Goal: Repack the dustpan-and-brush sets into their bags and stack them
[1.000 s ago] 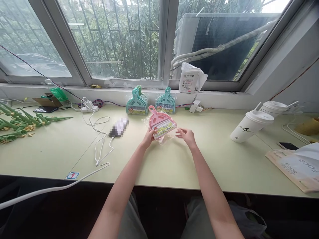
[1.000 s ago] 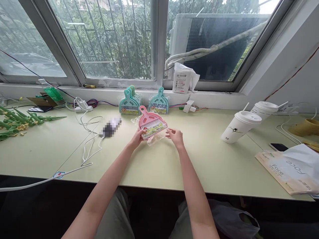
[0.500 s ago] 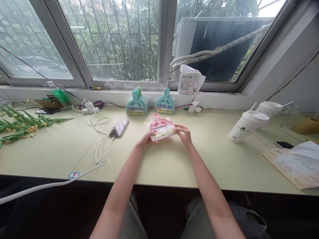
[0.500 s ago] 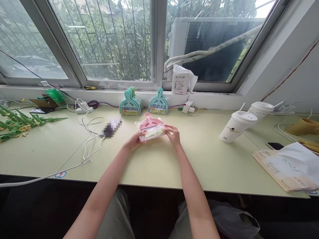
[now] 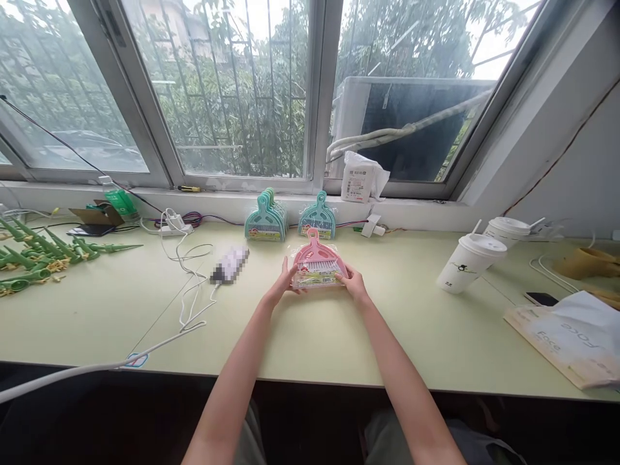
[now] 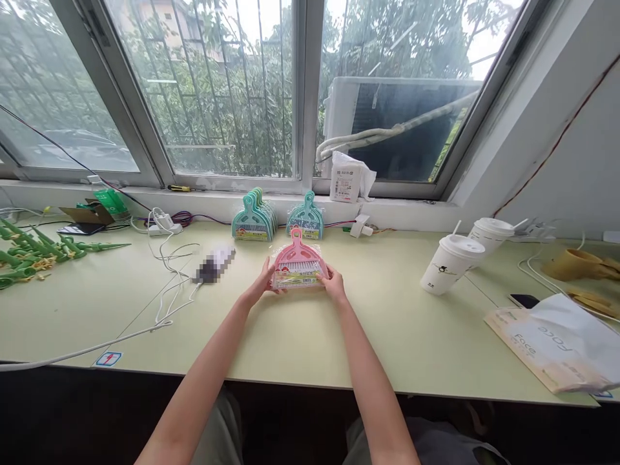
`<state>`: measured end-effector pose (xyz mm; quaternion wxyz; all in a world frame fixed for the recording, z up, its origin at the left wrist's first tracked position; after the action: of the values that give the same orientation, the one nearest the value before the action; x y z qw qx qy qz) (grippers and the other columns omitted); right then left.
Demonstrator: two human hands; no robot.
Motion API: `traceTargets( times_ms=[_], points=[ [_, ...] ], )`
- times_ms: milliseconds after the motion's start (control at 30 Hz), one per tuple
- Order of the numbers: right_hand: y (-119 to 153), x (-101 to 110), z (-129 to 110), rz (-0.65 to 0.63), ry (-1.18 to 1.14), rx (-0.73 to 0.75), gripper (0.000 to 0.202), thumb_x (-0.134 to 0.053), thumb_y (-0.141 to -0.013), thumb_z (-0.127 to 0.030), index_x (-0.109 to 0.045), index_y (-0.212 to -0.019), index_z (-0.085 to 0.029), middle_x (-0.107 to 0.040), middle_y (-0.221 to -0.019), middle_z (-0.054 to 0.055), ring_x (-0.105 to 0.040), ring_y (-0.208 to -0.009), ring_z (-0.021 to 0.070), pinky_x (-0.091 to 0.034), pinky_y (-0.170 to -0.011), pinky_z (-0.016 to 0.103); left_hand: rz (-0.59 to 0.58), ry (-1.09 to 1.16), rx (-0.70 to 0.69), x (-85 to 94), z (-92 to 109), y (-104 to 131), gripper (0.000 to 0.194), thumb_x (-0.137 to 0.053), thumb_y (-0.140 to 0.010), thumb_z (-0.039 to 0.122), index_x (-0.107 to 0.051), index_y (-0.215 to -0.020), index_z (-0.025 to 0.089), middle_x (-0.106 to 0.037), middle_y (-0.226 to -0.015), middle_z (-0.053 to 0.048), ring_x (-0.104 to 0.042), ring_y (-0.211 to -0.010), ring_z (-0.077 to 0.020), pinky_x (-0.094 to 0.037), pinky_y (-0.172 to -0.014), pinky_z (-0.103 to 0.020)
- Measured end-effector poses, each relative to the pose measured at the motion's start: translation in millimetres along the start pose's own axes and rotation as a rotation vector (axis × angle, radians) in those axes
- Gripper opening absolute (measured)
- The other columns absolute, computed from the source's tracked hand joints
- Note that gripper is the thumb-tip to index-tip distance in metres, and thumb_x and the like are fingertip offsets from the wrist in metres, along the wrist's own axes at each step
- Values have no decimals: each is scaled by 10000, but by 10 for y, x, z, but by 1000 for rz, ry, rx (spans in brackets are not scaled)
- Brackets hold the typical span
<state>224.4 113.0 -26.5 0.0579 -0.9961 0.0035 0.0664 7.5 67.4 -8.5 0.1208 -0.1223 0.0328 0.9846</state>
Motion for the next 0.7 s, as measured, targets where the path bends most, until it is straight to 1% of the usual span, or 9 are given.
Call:
traceTargets(
  times_ms=[67, 133, 233, 300, 367, 433, 567, 633, 700],
  points=[
    [-12, 43, -10, 39, -2, 23, 578, -820, -522, -333, -655, -1061, -205, -727, -990, 32, -666, -921, 228, -546, -824, 393, 64, -179, -49, 93, 0, -37, 1138, -730, -713, 444, 90, -1488, 296, -624, -1168, -140, -670, -687, -175, -507, -571, -255],
    [-9, 11, 13, 4, 39, 14, 586, -804, -541, -364, -641, -1080, -203, -720, -1020, 43, -663, -930, 229, -549, -787, 369, 173, -354, -110, 224, 17, -73, 1117, -739, -713, 368, 50, -1497, 268, -650, -1117, -117, -654, -709, -165, -489, -593, -249],
    [35, -105, 33, -72, 221, 36, 494, -751, -610, -402, -639, -1053, -211, -718, -1011, 51, -663, -876, 222, -531, -715, 325, 377, -590, -177, 427, 90, -71, 798, -658, -781, 290, -252, -1466, 245, -690, -988, -64, -637, -772, -169, -465, -653, -251],
    [74, -164, -1, -45, 445, 113, 360, -712, -659, -395, -645, -969, -224, -723, -907, 39, -649, -760, 203, -494, -657, 297, 489, -752, -215, 501, 179, -27, 522, -608, -816, 265, -480, -1322, 263, -697, -975, -46, -638, -834, -187, -448, -691, -262],
    [101, -231, -43, 8, 652, 198, 251, -679, -695, -378, -625, -890, -230, -702, -784, 20, -607, -651, 179, -440, -604, 271, 583, -884, -239, 541, 269, 36, 360, -568, -847, 268, -560, -1207, 276, -699, -987, -42, -640, -870, -206, -434, -701, -273],
    [95, -316, -55, 35, 765, 256, 200, -647, -724, -376, -588, -841, -224, -665, -701, 7, -568, -599, 166, -390, -566, 253, 646, -951, -250, 566, 321, 85, 372, -522, -877, 263, -505, -1249, 280, -693, -1003, -50, -642, -885, -216, -430, -698, -280],
    [-38, -519, -34, 59, 863, 312, 172, -611, -761, -366, -541, -810, -218, -617, -649, -7, -539, -588, 163, -340, -549, 240, 713, -948, -287, 654, 332, 104, 542, -440, -912, 235, -238, -1415, 260, -650, -1067, -80, -637, -918, -219, -456, -705, -301],
    [-154, -688, -11, 57, 915, 329, 150, -611, -775, -339, -542, -828, -217, -619, -663, -4, -547, -605, 167, -332, -563, 239, 808, -921, -350, 758, 362, 137, 579, -445, -908, 254, -188, -1426, 227, -599, -1155, -119, -593, -1045, -241, -475, -777, -341],
    [-302, -911, 20, 51, 959, 338, 137, -617, -786, -304, -552, -866, -213, -639, -704, 10, -572, -642, 175, -330, -583, 241, 955, -890, -439, 887, 415, 220, 585, -464, -897, 279, -205, -1411, 178, -522, -1251, -171, -503, -1183, -268, -451, -900, -404]
  ],
)
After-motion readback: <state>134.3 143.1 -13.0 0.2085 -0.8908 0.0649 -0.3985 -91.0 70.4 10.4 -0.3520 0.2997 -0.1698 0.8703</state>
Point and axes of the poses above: each hand's wrist, its own y-axis away from the middle knuckle, its own x-axis out of the back of the hand, z = x × y, the point moved 9 cm from there along -y, towards the middle knuckle
